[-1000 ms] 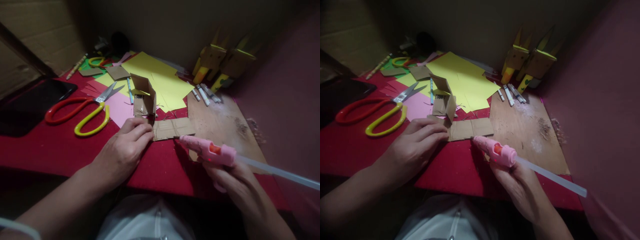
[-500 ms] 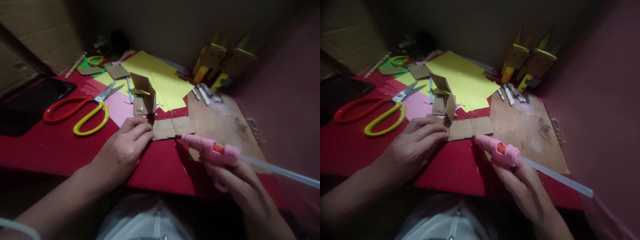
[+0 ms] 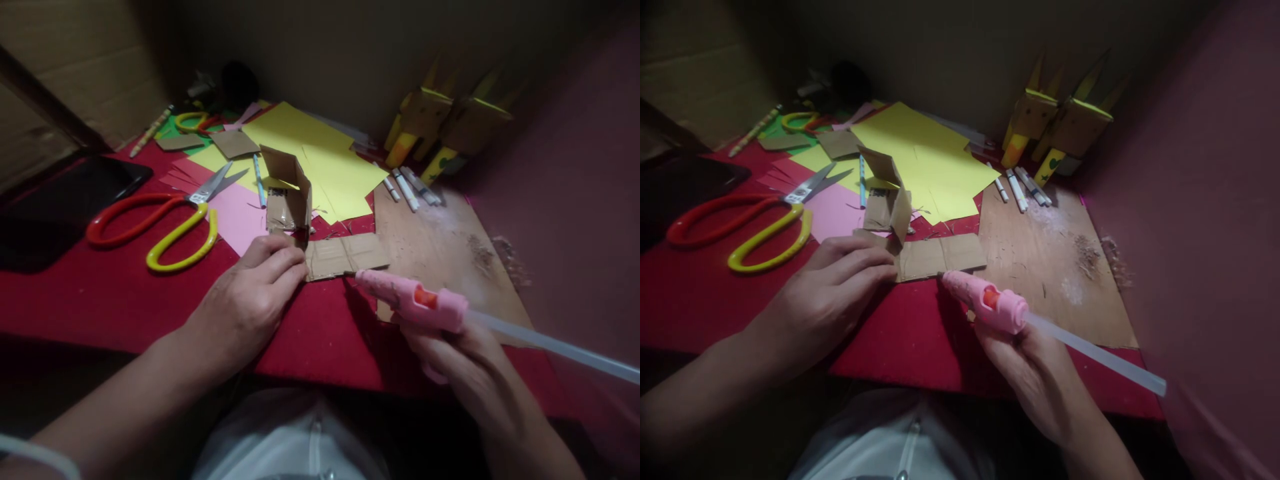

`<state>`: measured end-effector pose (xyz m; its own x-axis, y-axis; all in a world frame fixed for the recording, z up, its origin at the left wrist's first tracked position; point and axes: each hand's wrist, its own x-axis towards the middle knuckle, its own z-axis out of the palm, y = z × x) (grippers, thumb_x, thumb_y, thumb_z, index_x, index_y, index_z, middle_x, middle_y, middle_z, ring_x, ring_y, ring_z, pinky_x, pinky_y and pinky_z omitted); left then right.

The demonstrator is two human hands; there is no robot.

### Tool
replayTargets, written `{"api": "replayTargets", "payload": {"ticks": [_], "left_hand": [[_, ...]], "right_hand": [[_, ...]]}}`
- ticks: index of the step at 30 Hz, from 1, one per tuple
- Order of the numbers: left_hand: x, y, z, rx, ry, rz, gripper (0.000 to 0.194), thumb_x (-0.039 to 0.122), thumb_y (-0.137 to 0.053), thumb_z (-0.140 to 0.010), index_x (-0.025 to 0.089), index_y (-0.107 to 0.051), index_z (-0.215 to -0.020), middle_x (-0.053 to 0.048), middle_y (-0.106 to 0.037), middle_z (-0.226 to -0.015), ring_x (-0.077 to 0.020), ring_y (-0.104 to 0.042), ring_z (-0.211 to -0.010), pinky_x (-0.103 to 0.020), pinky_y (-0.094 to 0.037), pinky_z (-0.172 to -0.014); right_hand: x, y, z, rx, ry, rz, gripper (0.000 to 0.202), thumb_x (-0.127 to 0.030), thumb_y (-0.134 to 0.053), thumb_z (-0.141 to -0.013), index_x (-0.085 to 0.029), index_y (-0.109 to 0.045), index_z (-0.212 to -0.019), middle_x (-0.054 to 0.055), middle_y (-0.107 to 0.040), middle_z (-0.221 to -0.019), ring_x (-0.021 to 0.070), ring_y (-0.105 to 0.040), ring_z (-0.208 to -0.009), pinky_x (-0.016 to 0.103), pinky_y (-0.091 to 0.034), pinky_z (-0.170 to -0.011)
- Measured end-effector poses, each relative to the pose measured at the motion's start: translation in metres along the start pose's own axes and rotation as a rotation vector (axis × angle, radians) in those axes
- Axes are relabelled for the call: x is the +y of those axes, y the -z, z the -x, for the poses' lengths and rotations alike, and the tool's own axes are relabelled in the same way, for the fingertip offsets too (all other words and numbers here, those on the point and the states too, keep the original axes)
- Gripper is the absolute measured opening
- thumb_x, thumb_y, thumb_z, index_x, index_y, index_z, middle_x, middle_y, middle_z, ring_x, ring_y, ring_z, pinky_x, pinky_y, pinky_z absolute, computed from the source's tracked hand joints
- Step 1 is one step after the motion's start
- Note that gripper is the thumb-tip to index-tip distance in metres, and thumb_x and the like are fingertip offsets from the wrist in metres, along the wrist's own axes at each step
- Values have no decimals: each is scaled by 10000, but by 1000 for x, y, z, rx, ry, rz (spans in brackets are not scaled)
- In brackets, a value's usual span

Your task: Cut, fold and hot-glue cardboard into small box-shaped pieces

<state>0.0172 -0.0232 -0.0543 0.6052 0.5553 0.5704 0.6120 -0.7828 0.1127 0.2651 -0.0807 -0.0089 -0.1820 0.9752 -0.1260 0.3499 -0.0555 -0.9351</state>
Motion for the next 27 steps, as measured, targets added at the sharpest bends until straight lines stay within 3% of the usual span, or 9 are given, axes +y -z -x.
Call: {"api": "replayTargets", "payload": {"ticks": [5,9,17,27], "left_hand": [[0,0,0,-6,4,-9,216,86,-468,-934,23,-646,-1039,-154,-651,-1068,-293,-483,-1099,-424,-486,-936],[0,0,0,-4,9,-12,210,97,-470,-938,33,-648,-1029,-149,-651,-1068,-288,-486,-1102,-421,-485,-939],[0,0,-1,1,5,-20,217,91,-463,-938,33,-649,-1033,-150,-656,-1063,-285,-489,-1095,-419,-489,-940],[1,0,-1,3,7,-17,219,82,-459,-934,30,-651,-1025,-152,-663,-1058,-289,-494,-1092,-416,-491,-934]], "right_hand": [[-6,-7,-2,4,-27,-74,344,-287,-549,-925,-301,-653,-1252,-3,-641,-1317,276,-606,-1204,396,-485,-1062],[-4,-7,-1,10,-6,-74,353,-301,-553,-924,-276,-649,-1263,24,-649,-1305,292,-604,-1208,417,-488,-1058],[1,1,2,18,38,-52,342,-294,-546,-936,-320,-637,-1264,-3,-605,-1365,258,-543,-1282,386,-421,-1114],[0,-2,3,79,-8,-112,355,-246,-548,-910,-287,-654,-1246,28,-656,-1284,292,-618,-1166,397,-551,-967]]}}
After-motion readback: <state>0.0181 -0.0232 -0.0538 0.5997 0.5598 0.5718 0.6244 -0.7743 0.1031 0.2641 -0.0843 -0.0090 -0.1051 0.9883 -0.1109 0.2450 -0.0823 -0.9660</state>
